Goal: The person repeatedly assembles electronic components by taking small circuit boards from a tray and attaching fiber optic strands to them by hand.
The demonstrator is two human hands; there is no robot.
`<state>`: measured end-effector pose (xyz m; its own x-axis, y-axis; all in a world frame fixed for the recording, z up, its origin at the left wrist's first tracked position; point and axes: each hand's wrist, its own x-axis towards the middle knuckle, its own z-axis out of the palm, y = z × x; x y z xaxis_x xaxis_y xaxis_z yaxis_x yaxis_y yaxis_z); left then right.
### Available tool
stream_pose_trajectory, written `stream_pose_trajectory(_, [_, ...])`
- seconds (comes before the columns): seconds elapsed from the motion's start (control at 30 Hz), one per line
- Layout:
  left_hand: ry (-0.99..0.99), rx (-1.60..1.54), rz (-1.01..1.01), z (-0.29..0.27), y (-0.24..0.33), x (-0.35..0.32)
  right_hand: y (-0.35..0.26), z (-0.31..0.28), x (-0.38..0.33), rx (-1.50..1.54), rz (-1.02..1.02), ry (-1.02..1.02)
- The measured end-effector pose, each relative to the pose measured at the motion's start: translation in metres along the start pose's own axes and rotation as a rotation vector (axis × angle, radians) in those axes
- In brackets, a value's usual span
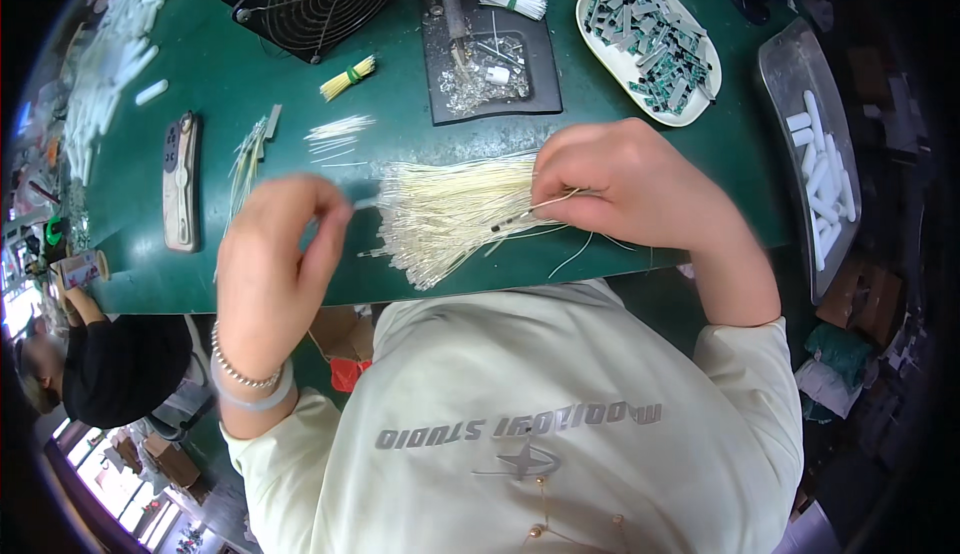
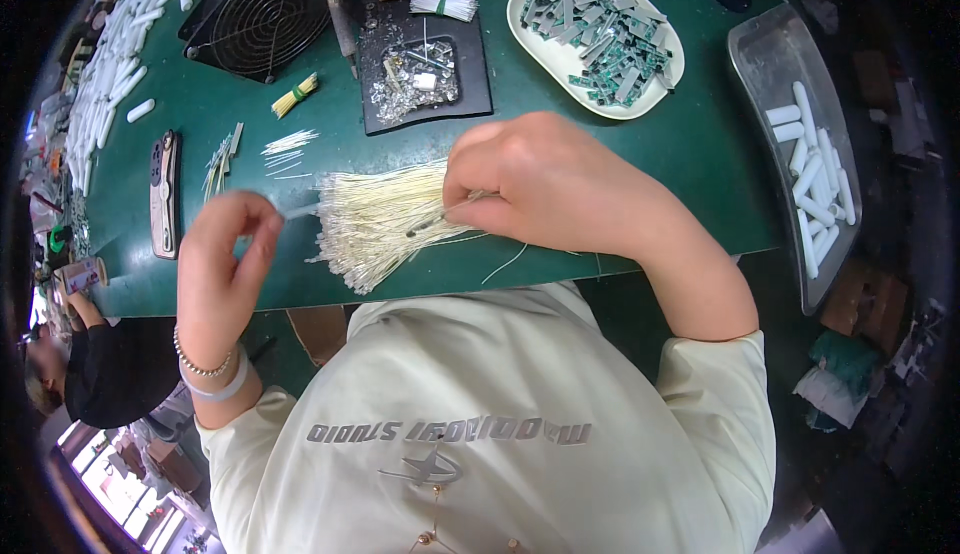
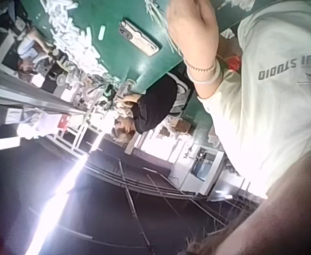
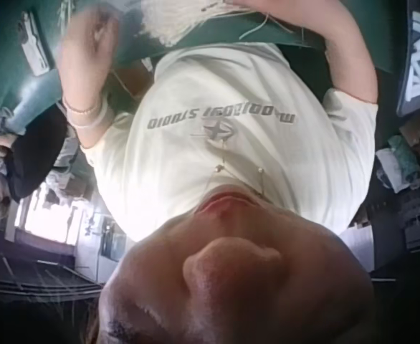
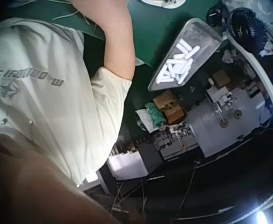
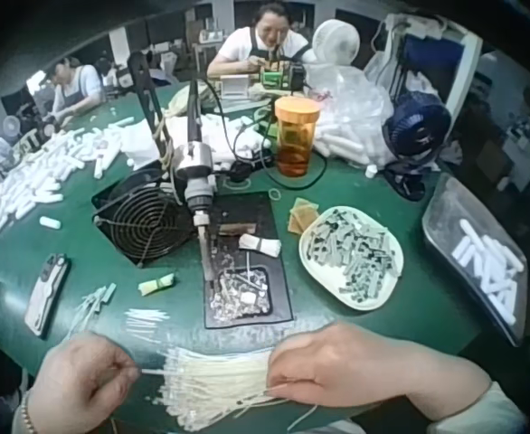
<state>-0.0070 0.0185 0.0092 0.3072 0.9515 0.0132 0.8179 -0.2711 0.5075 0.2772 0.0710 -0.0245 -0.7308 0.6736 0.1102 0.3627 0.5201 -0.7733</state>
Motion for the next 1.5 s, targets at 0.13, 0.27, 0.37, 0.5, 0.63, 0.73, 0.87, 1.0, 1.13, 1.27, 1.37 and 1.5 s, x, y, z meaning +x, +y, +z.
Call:
stream_pose_trajectory(0.13, [-0.077,0.121,0.123,0.0,0.005,0.006,-0.006,0.01,0.011,0.025,-0.02,-0.118])
stream_pose_trajectory(0.27, [-0.193,-0.302,0.231,0.026,0.016,0.033,-0.014,0.014,0.022,0.033,-0.124,-0.115])
stream_pose_trajectory(0.37, [-0.209,-0.415,0.088,0.031,0.016,0.04,-0.011,0.012,0.022,0.039,-0.136,-0.017])
stream_pose_trajectory(0.5, [-0.163,-0.829,-0.175,0.035,0.01,0.034,-0.005,0.001,0.012,0.038,-0.068,0.149])
stream_pose_trajectory(0.63, [-0.168,-0.863,-0.192,0.034,0.009,0.037,-0.006,-0.001,0.01,0.004,-0.049,0.151])
stream_pose_trajectory(0.73, [-0.165,-0.872,-0.202,0.033,0.012,0.036,-0.012,0.004,0.014,-0.114,-0.046,0.257])
stream_pose_trajectory(0.87, [-0.058,-0.734,-0.083,0.037,0.015,0.035,-0.018,0.004,0.019,0.268,0.251,0.267])
stream_pose_trajectory(1.0, [-0.027,-0.612,-0.009,0.04,0.016,0.037,-0.013,0.01,0.02,0.378,0.268,0.262])
stream_pose_trajectory(1.13, [-0.048,-0.59,-0.001,0.04,0.016,0.038,-0.014,0.005,0.022,0.267,0.2,0.224])
stream_pose_trajectory(1.27, [-0.082,-0.766,-0.004,0.041,0.022,0.046,-0.015,0.003,0.024,0.221,0.162,0.195])
stream_pose_trajectory(1.37, [-0.097,-0.732,0.038,0.041,0.018,0.052,-0.014,0.003,0.026,0.187,0.148,0.19])
stream_pose_trajectory(1.5, [-0.126,-0.752,-0.035,0.041,0.018,0.056,-0.011,0.004,0.026,0.205,0.159,0.209])
